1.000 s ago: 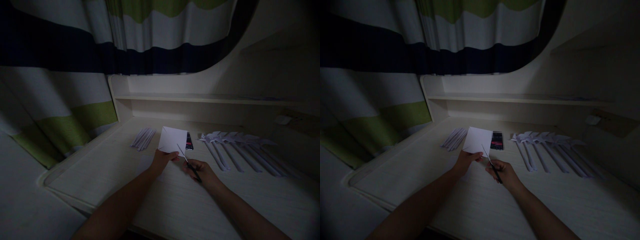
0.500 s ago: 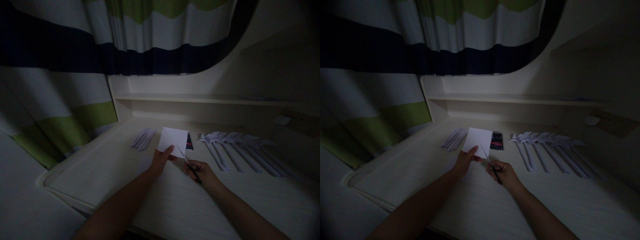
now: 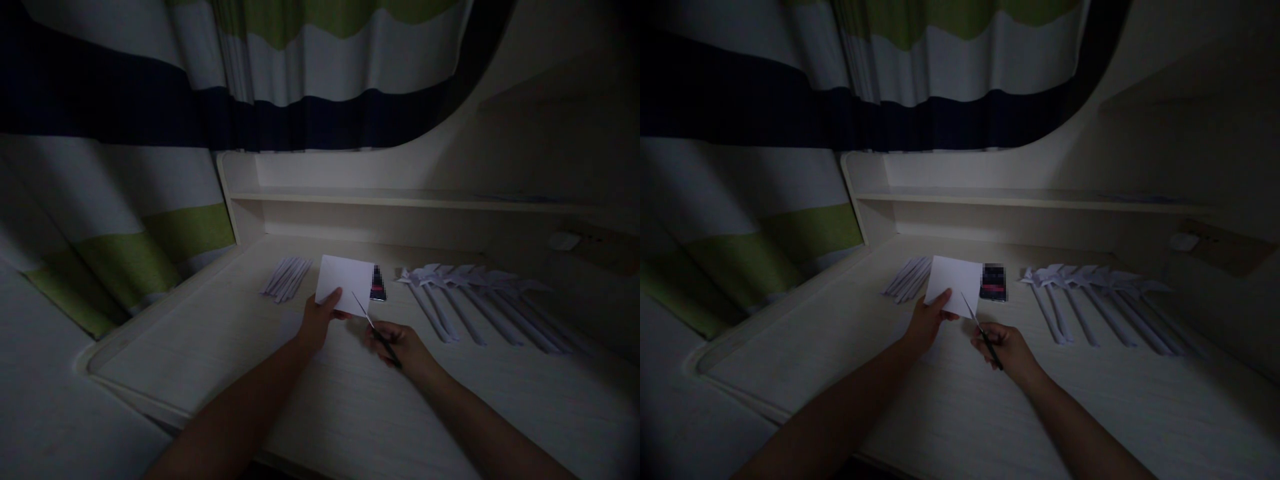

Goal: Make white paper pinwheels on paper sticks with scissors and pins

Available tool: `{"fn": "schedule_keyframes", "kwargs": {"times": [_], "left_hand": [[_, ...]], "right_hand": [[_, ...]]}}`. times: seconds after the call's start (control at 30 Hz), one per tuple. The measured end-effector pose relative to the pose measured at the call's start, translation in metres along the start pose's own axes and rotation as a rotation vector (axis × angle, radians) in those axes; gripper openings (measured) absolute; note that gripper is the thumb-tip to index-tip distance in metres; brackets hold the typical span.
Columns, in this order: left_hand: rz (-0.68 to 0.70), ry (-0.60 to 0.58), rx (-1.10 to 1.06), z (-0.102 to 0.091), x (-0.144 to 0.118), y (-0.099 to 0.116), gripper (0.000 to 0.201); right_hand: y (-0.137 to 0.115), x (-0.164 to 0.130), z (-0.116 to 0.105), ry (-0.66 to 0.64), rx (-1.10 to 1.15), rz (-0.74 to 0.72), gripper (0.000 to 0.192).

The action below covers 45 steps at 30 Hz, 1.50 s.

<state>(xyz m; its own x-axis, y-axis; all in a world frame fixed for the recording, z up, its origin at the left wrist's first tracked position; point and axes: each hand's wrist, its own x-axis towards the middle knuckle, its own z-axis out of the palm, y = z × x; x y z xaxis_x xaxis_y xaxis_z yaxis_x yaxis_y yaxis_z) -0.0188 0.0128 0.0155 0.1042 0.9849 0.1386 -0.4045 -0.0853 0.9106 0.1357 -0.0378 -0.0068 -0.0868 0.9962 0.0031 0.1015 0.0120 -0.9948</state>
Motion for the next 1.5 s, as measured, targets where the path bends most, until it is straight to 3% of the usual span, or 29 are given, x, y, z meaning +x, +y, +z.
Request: {"fn": "schedule_keyframes", "kwargs": {"times": [0.23, 0.4, 0.53, 0.63, 0.77, 0.9, 1.1, 1.23, 1.37, 1.5], "left_hand": [[-0.013, 0.058, -0.083, -0.004, 0.006, 0.002, 0.037], [-0.04, 0.084, -0.103, -0.006, 0.009, 0.004, 0.033], [-0.116, -0.061, 0.009, -0.008, 0.007, -0.001, 0.028], [-0.212, -0.227, 0.158, -0.01, 0.004, -0.005, 0.028], [-0.267, -0.375, 0.29, -0.012, 0.0, -0.009, 0.029], [-0.282, -0.447, 0.345, -0.016, 0.001, -0.011, 0.03], [-0.185, -0.406, 0.321, -0.016, 0.004, -0.01, 0.035], [-0.197, -0.32, 0.28, -0.013, 0.006, -0.008, 0.034], [-0.234, -0.273, 0.194, -0.011, 0.008, -0.008, 0.037], [-0.212, -0.242, 0.109, -0.01, 0.007, -0.008, 0.038]], "right_hand": [[0.014, 0.006, 0.001, -0.06, -0.012, 0.019, 0.028], [0.009, 0.008, -0.004, 0.095, 0.066, 0.053, 0.029], [0.0, 0.01, -0.018, 0.269, 0.213, 0.004, 0.029], [-0.009, 0.01, -0.028, 0.306, 0.273, -0.097, 0.028], [-0.018, 0.007, -0.031, 0.235, 0.33, -0.043, 0.036], [-0.018, 0.003, -0.025, 0.118, 0.342, 0.026, 0.042], [-0.011, 0.005, -0.023, 0.072, 0.327, 0.032, 0.043], [-0.01, 0.005, -0.024, 0.054, 0.316, 0.022, 0.039], [-0.011, 0.005, -0.022, 0.115, 0.345, -0.002, 0.035], [-0.011, 0.006, -0.022, 0.272, 0.423, -0.062, 0.033]]}}
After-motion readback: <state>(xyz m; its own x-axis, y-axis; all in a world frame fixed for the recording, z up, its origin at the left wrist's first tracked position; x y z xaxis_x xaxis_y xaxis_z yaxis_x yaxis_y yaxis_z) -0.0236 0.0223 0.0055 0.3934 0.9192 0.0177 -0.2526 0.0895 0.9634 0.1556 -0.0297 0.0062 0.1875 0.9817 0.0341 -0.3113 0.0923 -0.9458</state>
